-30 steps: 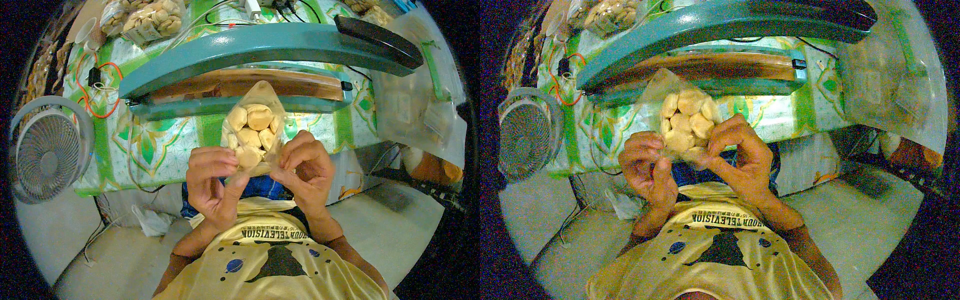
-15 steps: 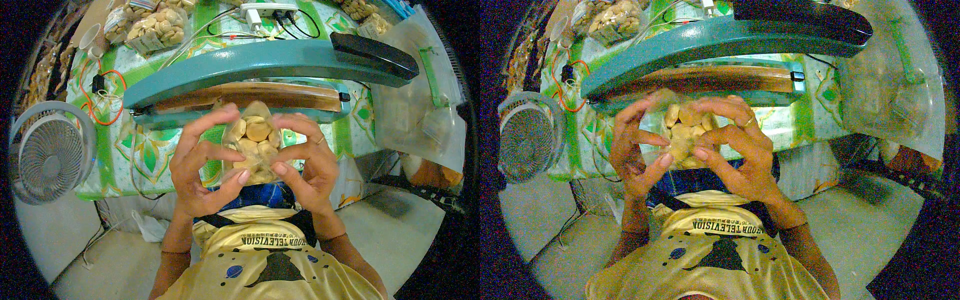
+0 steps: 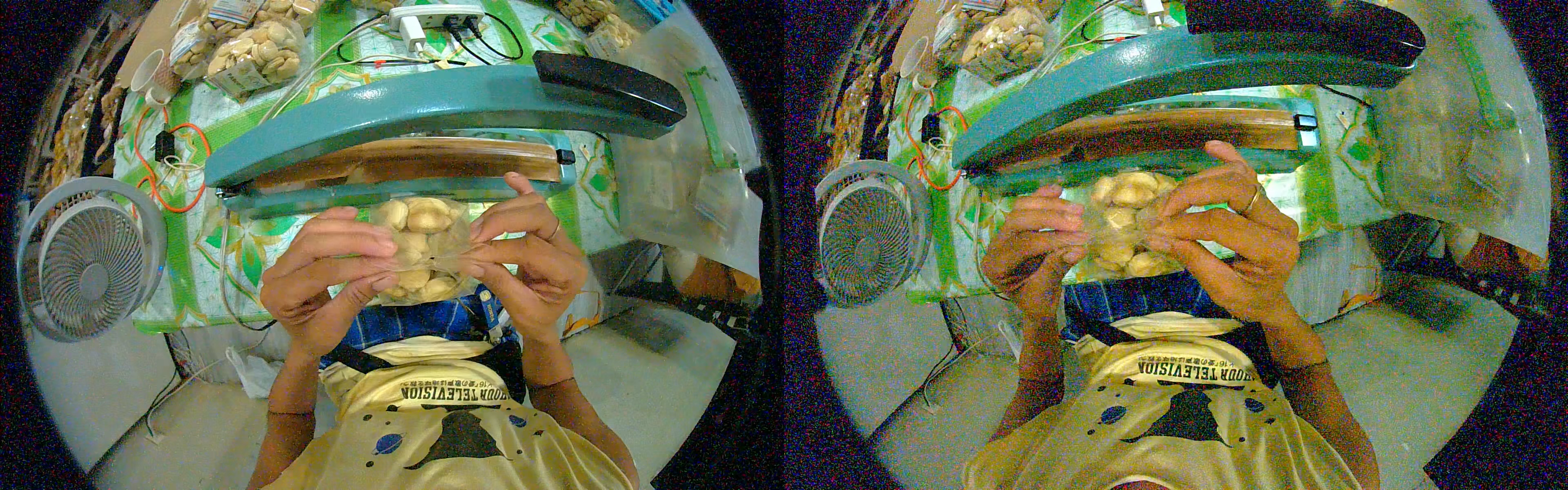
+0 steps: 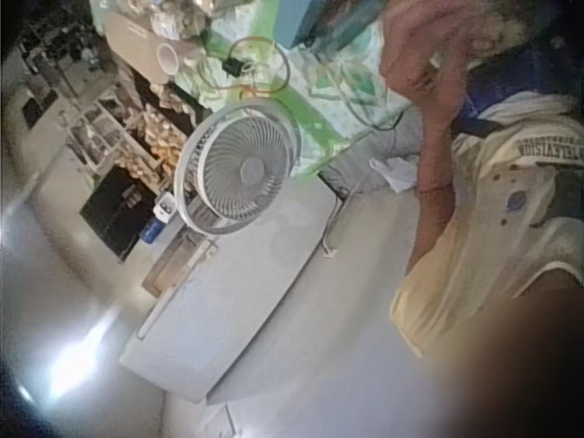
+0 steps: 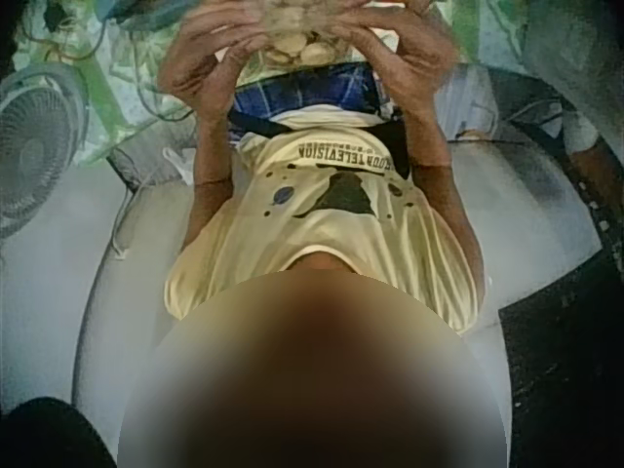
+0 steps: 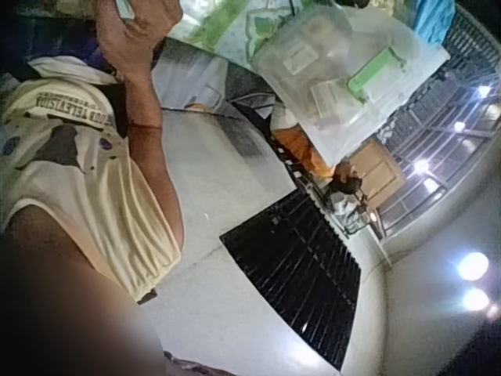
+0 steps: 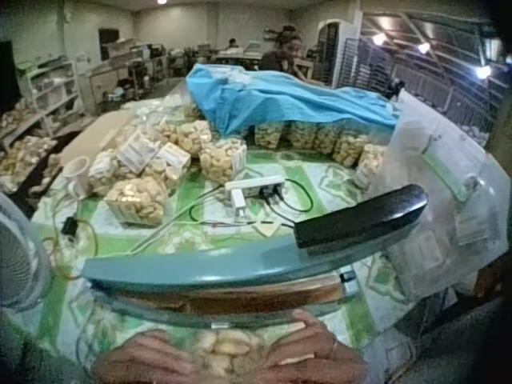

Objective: The person fills clear plastic bags with small, round, light-colored snack pieces, seals each bag using a handheld heat sealer, and places the finished packages on the table. The process is repeated multiple times with consistent handling of the snack pieces and sealing tool.

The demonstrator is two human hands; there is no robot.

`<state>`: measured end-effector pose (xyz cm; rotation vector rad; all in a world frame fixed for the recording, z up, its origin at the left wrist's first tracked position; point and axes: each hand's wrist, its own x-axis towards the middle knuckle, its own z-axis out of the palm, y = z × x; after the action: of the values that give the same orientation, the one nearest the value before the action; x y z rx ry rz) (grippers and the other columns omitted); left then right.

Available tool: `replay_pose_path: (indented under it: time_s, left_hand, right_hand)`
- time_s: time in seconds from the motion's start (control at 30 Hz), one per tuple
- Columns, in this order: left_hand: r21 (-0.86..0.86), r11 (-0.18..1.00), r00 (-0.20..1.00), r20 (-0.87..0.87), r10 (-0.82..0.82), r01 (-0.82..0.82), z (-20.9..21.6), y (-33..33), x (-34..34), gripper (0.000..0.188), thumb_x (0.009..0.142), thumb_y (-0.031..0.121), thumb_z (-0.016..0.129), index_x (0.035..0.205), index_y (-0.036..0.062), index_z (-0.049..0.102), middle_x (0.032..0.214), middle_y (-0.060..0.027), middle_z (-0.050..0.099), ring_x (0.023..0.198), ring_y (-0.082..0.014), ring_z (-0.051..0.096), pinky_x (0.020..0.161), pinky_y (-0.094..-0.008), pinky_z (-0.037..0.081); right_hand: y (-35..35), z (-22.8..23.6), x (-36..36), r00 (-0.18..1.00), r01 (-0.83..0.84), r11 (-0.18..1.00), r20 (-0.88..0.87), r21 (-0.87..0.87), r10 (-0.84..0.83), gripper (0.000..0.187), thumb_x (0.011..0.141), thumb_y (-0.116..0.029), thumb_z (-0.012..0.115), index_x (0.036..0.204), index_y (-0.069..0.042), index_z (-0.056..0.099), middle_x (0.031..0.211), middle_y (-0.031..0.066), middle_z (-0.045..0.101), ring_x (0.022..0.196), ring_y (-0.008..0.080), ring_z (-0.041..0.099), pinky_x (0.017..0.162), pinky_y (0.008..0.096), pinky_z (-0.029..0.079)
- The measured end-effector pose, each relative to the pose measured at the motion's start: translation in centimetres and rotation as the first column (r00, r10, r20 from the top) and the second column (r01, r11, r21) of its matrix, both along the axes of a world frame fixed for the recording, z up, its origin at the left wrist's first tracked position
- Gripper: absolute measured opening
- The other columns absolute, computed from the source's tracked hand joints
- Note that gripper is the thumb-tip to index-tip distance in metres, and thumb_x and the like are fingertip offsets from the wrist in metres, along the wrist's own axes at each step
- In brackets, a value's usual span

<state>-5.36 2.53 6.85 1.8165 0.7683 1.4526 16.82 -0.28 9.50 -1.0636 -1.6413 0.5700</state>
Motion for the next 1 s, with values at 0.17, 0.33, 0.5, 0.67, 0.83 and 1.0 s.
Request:
replay_pose_path:
  time_s: [0.17,0.33,0.5,0.67,0.83,1.0]
  left_hand:
    - [-0.037,0.999,0.999,-0.028,0.035,-0.036,0.0,0.1,1.3,0.016,0.071,0.007,0.078,0.087,0.0045,0.076,0.094,-0.0095,0.073,0.091,-0.0237,0.069,0.092,-0.0437,0.049]
    - [-0.102,0.995,0.999,-0.036,0.019,-0.022,1.0,-0.7,0.5,0.015,0.072,0.004,0.076,0.087,0.0036,0.076,0.092,-0.0099,0.073,0.091,-0.0243,0.069,0.093,-0.0433,0.048]
    - [-0.172,0.983,0.998,0.004,-0.060,0.060,1.0,0.2,0.6,0.016,0.070,0.003,0.077,0.086,0.0023,0.076,0.092,-0.0097,0.074,0.095,-0.0237,0.068,0.091,-0.0406,0.049]
    - [-0.136,0.981,0.988,-0.048,-0.145,0.137,1.8,0.5,0.6,0.019,0.070,0.003,0.077,0.089,0.0044,0.076,0.095,-0.0093,0.073,0.097,-0.0252,0.067,0.090,-0.0379,0.049]
    - [-0.179,0.975,0.990,-0.014,-0.139,0.134,1.9,0.1,1.0,0.019,0.070,0.003,0.076,0.089,0.0051,0.077,0.094,-0.0092,0.074,0.095,-0.0252,0.066,0.088,-0.0374,0.050]
    - [-0.083,0.956,0.955,0.120,-0.272,0.283,1.1,0.7,0.9,0.019,0.070,0.000,0.075,0.089,0.0044,0.076,0.096,-0.0102,0.073,0.096,-0.0258,0.066,0.087,-0.0387,0.051]
  right_hand:
    - [1.3,-0.1,0.2,0.996,-0.078,0.995,-0.036,-0.057,0.076,0.014,0.065,-0.003,0.079,0.077,-0.006,0.073,0.093,0.0078,0.071,0.086,0.0243,0.066,0.107,0.0545,0.033]
    - [1.3,0.6,0.7,0.991,-0.134,0.990,-0.015,0.040,0.135,0.012,0.066,-0.005,0.078,0.077,-0.007,0.074,0.089,0.0073,0.072,0.090,0.0246,0.066,0.107,0.0552,0.033]
    - [1.6,0.9,0.1,0.994,-0.112,0.992,0.000,-0.060,0.112,0.012,0.065,-0.008,0.079,0.076,-0.008,0.074,0.086,0.0058,0.072,0.089,0.0239,0.066,0.107,0.0554,0.033]
    - [1.7,1.2,0.0,0.984,-0.174,0.982,-0.040,-0.072,0.172,0.011,0.067,-0.012,0.079,0.077,-0.009,0.075,0.089,0.0061,0.073,0.091,0.0241,0.066,0.107,0.0547,0.033]
    - [1.7,1.1,0.1,0.985,-0.171,0.979,-0.053,-0.114,0.166,0.010,0.067,-0.011,0.079,0.077,-0.009,0.075,0.085,0.0061,0.073,0.089,0.0247,0.066,0.106,0.0540,0.034]
    - [2.2,1.2,0.4,0.945,-0.305,0.950,-0.142,-0.071,0.293,0.011,0.066,-0.010,0.079,0.076,-0.008,0.075,0.088,0.0077,0.072,0.090,0.0265,0.065,0.106,0.0542,0.034]
